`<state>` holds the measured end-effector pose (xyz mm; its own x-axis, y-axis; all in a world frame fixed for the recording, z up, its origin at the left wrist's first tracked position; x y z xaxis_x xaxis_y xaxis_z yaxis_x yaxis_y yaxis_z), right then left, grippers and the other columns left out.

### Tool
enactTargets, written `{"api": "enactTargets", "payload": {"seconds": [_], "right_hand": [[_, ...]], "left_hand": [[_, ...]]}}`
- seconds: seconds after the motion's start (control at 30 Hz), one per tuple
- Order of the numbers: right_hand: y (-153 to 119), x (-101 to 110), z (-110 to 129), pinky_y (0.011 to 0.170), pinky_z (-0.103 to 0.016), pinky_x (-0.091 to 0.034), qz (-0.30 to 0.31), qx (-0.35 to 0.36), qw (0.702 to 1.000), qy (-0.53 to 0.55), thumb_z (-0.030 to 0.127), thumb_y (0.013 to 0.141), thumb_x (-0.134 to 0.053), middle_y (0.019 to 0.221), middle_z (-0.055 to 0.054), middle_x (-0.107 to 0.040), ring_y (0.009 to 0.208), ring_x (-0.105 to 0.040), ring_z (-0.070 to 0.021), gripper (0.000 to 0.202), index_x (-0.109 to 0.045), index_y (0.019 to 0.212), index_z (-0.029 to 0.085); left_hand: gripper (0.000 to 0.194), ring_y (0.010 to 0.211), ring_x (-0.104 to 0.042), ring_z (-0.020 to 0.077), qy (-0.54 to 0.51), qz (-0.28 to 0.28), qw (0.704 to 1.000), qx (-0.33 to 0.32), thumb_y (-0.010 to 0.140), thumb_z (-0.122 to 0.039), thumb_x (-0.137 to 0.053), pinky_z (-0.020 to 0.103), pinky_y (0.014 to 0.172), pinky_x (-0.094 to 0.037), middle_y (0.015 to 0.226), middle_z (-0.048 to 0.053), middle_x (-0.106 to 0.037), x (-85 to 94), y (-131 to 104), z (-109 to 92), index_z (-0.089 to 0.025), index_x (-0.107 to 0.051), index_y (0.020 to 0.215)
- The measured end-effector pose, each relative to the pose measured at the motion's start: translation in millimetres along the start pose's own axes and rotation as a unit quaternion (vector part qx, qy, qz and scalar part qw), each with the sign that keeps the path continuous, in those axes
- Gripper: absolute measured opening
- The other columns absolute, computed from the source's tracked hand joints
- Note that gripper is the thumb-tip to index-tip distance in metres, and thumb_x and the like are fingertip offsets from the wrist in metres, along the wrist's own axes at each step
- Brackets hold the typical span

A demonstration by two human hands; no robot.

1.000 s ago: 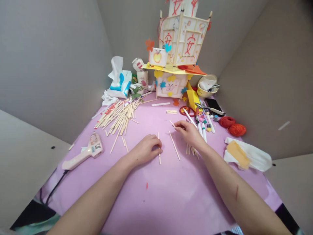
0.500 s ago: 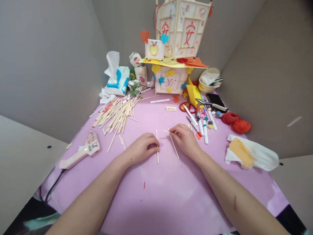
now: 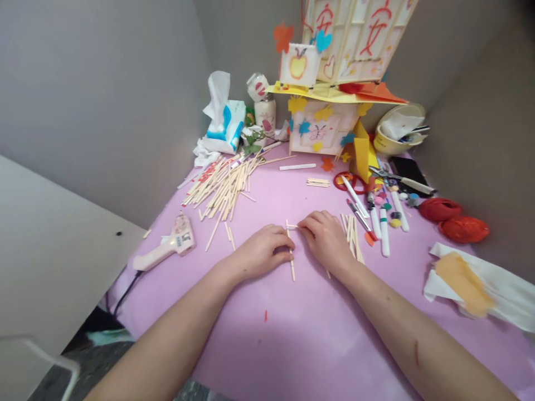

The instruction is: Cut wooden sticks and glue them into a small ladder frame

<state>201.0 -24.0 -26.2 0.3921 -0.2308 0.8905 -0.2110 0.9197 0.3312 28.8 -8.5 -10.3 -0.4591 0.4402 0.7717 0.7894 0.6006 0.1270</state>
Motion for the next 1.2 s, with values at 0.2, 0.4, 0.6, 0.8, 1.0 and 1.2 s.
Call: {"api": "enactTargets", "payload": {"seconds": [0.2,0.4,0.6,0.8,1.0,1.2], "right_hand": [[-2.6,3.4,-1.8,0.076,-0.035,-0.037,-0.1,0.019,0.994,0.031,0.019,0.087,-0.055,0.087,-0.004,-0.063,0.087,-0.052,-0.021,0.009,-0.064,0.088,0.019],[-6.4,6.1,-5.4,0.077,-0.037,-0.038,-0.149,0.04,0.985,0.081,0.02,0.087,-0.055,0.088,-0.005,-0.064,0.088,-0.054,-0.0213,0.008,-0.063,0.088,0.021],[-10.3,16.8,4.6,0.079,-0.039,-0.038,-0.178,0.027,0.977,0.118,0.021,0.087,-0.055,0.089,-0.005,-0.064,0.088,-0.054,-0.0221,0.009,-0.063,0.088,0.022],[-29.6,30.0,5.5,0.079,-0.036,-0.038,-0.196,-0.002,0.97,0.146,0.019,0.087,-0.054,0.087,-0.003,-0.063,0.086,-0.055,-0.0197,0.008,-0.061,0.087,0.022],[-37.0,31.3,-1.2,0.078,-0.035,-0.038,-0.211,-0.013,0.961,0.176,0.018,0.086,-0.055,0.083,-0.002,-0.062,0.083,-0.055,-0.0188,0.006,-0.061,0.084,0.021],[-38.5,32.1,0.4,0.078,-0.036,-0.039,-0.203,0.004,0.962,0.182,0.017,0.086,-0.055,0.085,-0.003,-0.062,0.084,-0.054,-0.0198,0.007,-0.061,0.086,0.021]], "left_hand": [[0.02,0.095,-0.055,0.019,0.04,-0.045,0.998,0.011,0.084,-0.025,-0.058,0.033,0.088,-0.044,0.096,0.006,-0.063,18.5,-10.1,-11.3,-0.017,-0.062,0.102],[0.032,0.119,-0.046,0.0251,0.237,-0.221,0.917,0.232,0.082,-0.012,-0.044,0.043,0.103,-0.034,0.122,0.012,-0.055,61.9,-96.4,-0.8,-0.017,-0.056,0.111],[0.059,0.131,-0.035,0.0346,0.331,-0.094,0.813,0.469,0.078,-0.016,-0.04,0.051,0.103,-0.032,0.143,0.022,-0.037,76.7,-169.7,41.0,-0.007,-0.035,0.136],[0.058,0.113,-0.049,0.0363,0.363,-0.077,0.814,0.447,0.077,-0.018,-0.04,0.046,0.09,-0.041,0.123,0.021,-0.052,82.1,-168.6,57.3,-0.009,-0.041,0.134],[0.042,0.1,-0.056,0.0311,0.333,-0.098,0.847,0.402,0.078,-0.021,-0.041,0.04,0.088,-0.041,0.106,0.017,-0.061,82.1,-168.5,46.0,-0.009,-0.052,0.117],[0.04,0.095,-0.059,0.027,0.13,-0.32,0.844,0.41,0.083,-0.04,-0.05,0.036,0.08,-0.045,0.11,0.008,-0.062,70.0,-167.5,4.3,-0.021,-0.053,0.117]]}}
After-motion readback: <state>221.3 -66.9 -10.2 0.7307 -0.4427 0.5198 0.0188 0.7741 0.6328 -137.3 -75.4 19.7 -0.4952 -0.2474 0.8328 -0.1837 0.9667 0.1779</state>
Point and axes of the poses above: each hand's wrist, its own y-axis towards the middle knuckle, its own x-axis out of the back of the hand, z = x × y, the point moved 2 cm from there along y, towards the middle knuckle
